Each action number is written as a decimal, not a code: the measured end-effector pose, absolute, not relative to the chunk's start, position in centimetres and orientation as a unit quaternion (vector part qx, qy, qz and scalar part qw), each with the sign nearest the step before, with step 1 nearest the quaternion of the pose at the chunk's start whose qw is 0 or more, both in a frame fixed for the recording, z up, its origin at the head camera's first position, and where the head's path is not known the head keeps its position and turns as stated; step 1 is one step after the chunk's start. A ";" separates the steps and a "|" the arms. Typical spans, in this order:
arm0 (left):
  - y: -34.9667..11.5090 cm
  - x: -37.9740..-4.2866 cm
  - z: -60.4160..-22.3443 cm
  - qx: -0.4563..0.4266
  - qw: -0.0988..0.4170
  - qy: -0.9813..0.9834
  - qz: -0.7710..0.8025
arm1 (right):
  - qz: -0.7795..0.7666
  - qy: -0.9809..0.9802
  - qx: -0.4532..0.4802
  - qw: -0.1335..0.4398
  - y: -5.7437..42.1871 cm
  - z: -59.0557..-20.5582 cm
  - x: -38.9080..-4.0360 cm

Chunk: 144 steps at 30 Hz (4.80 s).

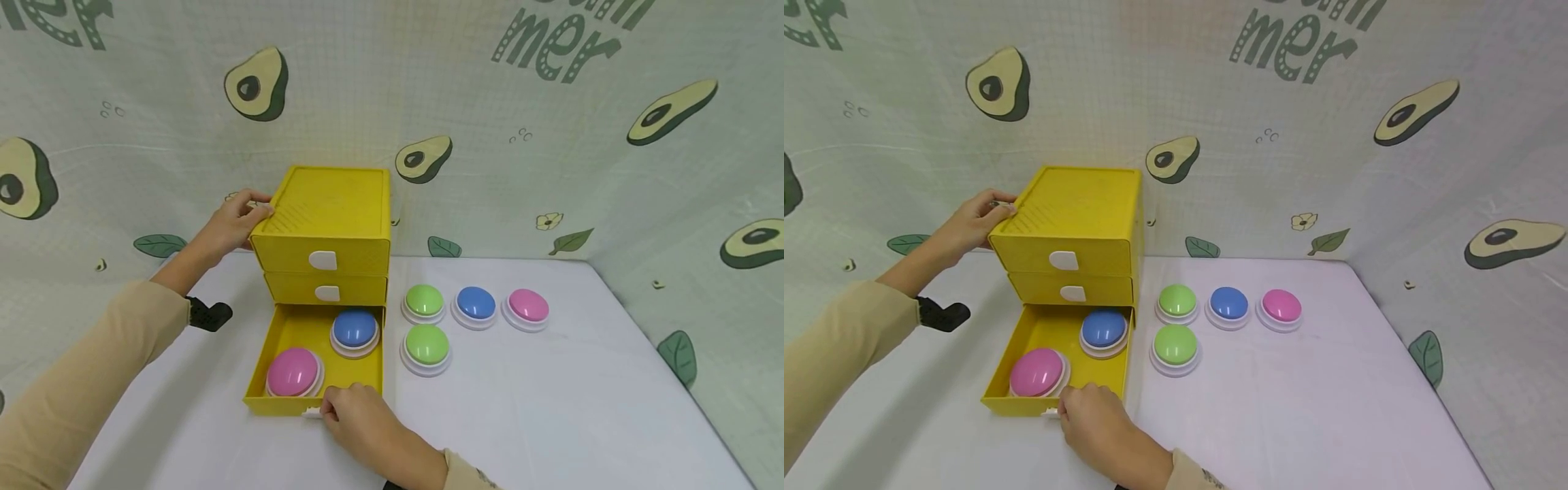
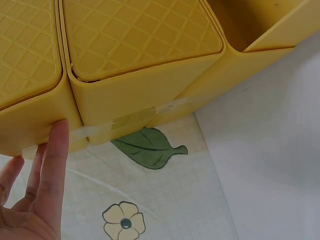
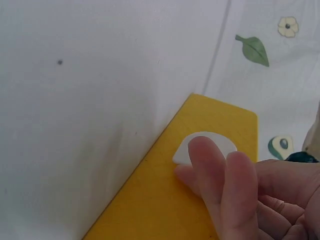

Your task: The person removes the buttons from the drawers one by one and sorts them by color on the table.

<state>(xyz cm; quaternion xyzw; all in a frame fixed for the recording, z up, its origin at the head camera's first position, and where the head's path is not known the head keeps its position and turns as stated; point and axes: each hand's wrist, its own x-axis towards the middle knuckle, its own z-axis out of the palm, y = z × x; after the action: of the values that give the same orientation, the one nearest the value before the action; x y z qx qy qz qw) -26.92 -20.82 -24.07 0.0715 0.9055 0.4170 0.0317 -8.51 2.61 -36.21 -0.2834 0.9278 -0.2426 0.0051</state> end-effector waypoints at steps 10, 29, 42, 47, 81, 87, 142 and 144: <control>-21.0 -26.9 -24.3 0.073 0.031 0.905 0.418 | -0.232 0.922 -0.310 0.016 2.8 -36.1 -7.9; -20.7 -26.9 -24.1 0.072 0.030 0.904 0.421 | -0.259 0.914 -0.307 0.057 5.8 -31.5 -13.8; -20.7 -27.0 -24.3 0.071 0.030 0.903 0.423 | -0.110 0.930 -0.333 0.112 5.2 -33.1 -17.4; -20.8 -27.0 -24.4 0.071 0.028 0.904 0.421 | -0.061 0.937 -0.328 0.105 4.6 -34.0 -18.2; -20.7 -27.0 -24.1 0.072 0.031 0.903 0.422 | -0.079 0.918 -0.389 -0.024 6.6 -33.1 -16.7; -20.8 -27.0 -24.1 0.072 0.030 0.904 0.421 | -0.136 0.921 -0.363 -0.024 8.5 -31.9 -15.8; -20.8 -27.3 -24.1 0.077 0.038 0.901 0.424 | -0.203 0.963 -0.173 -0.031 24.4 -37.9 -15.0; -20.7 -27.3 -24.1 0.074 0.037 0.903 0.422 | -0.200 0.964 -0.171 -0.029 24.4 -38.0 -15.0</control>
<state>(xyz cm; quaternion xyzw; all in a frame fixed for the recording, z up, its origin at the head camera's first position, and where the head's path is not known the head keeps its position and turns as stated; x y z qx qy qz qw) -27.26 -20.74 -24.10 0.0741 0.9029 0.4218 0.0369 -14.98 24.40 -37.98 -0.1709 0.9642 -0.2005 -0.0294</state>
